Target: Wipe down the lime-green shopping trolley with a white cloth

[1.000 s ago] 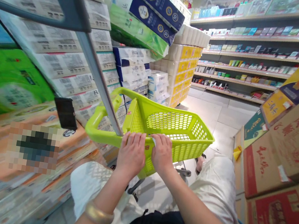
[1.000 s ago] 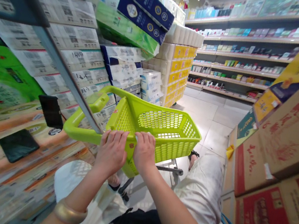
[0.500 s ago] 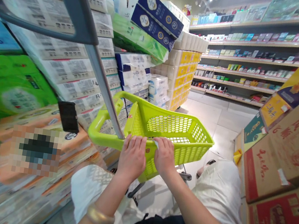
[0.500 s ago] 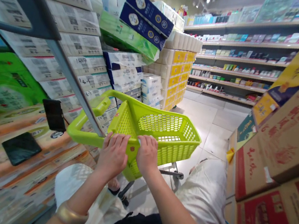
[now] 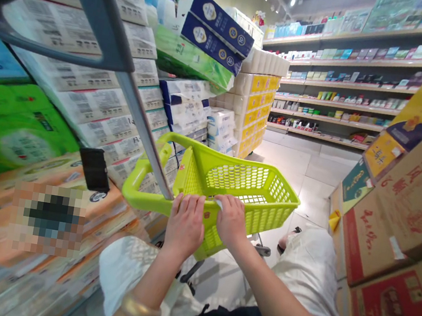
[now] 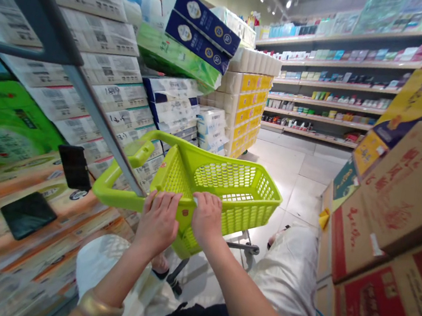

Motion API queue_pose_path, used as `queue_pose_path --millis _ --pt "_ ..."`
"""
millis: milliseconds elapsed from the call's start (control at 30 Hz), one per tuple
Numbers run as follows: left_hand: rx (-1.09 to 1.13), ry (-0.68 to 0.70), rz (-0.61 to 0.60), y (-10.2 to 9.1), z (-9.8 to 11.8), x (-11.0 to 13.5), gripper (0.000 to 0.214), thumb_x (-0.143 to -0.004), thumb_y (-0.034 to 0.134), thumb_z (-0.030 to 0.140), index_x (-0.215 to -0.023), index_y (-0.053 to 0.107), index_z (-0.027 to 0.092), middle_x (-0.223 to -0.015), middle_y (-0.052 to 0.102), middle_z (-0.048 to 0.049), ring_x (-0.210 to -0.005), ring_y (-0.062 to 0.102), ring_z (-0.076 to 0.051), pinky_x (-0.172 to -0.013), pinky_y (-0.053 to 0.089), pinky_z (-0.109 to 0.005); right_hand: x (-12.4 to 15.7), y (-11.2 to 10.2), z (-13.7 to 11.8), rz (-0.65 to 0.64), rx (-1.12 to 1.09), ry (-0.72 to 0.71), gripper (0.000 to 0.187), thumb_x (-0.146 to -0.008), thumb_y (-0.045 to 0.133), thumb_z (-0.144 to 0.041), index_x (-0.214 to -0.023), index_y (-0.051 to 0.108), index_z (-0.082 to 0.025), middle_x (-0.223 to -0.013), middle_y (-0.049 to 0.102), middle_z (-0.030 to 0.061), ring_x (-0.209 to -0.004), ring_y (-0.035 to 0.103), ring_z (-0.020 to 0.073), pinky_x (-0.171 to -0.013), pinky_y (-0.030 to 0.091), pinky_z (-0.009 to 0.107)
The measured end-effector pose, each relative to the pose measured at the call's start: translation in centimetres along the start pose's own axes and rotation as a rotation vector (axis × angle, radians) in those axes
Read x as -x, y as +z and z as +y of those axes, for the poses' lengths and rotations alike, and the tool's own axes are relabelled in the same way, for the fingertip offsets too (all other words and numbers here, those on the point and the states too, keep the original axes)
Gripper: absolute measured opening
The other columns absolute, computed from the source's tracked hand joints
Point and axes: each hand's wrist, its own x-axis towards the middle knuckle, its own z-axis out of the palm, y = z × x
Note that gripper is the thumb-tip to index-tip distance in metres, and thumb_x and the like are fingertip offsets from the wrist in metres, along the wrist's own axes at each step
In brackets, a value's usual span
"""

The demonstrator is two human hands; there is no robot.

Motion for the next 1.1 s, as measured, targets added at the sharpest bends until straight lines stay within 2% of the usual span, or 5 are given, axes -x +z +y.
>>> queue_pose_path --millis 133,367,633,900,1100 --pt "0.001 -0.002 0.0 0.1 -0.2 0.1 0.051 -0.078 0.051 0.016 -0.128 0.053 0.01 -0.117 0.062 -0.014 -0.119 0.05 -0.029 -0.114 0.025 -0.047 -0.5 0.6 -2.3 -0.044 -0.038 -0.055 0.037 -0.08 0.047 -0.002 -0.111 0.061 -0.018 -0.107 0.065 0.008 -0.1 0.053 0.0218 -0.093 0.038 0.035" --pt "0.013 -0.01 -0.01 -0.2 -0.1 0.1 0.054 -0.074 0.051 0.014 -0.128 0.053 0.011 -0.118 0.062 -0.0136 -0.119 0.05 -0.029 -0.114 0.025 -0.047 0.3 -0.9 1.7 -0.017 0.08 -0.008 0.038 -0.08 0.046 -0.001 -0.11 0.062 -0.018 -0.103 0.065 0.009 -0.099 0.053 0.0232 -0.091 0.037 0.035" --pt "0.007 -0.014 -0.009 -0.2 0.1 0.0 0.053 -0.073 0.052 0.014 -0.126 0.054 0.012 -0.117 0.062 -0.0133 -0.119 0.05 -0.028 -0.114 0.026 -0.046 -0.1 -0.3 -0.3 -0.044 0.01 -0.025 0.036 -0.08 0.047 -0.002 -0.107 0.063 -0.019 -0.102 0.065 0.0068 -0.098 0.053 0.0223 -0.09 0.037 0.034" --pt "0.019 -0.007 0.0 0.0 0.1 0.0 0.054 -0.072 0.053 0.014 -0.126 0.053 0.011 -0.116 0.061 -0.0131 -0.118 0.05 -0.029 -0.115 0.025 -0.046 0.4 -1.3 2.7 0.018 0.079 0.054 0.038 -0.077 0.047 0.001 -0.104 0.064 -0.019 -0.1 0.066 0.0078 -0.097 0.053 0.0232 -0.09 0.036 0.035" --pt "0.026 -0.006 -0.006 0.0 0.3 -0.1 0.051 -0.073 0.053 0.015 -0.124 0.054 0.012 -0.115 0.061 -0.0131 -0.118 0.05 -0.029 -0.114 0.025 -0.046 0.0 -0.6 0.0 -0.011 0.005 -0.002 0.04 -0.076 0.045 0.001 -0.104 0.063 -0.02 -0.099 0.065 0.0062 -0.097 0.053 0.0221 -0.09 0.036 0.034"
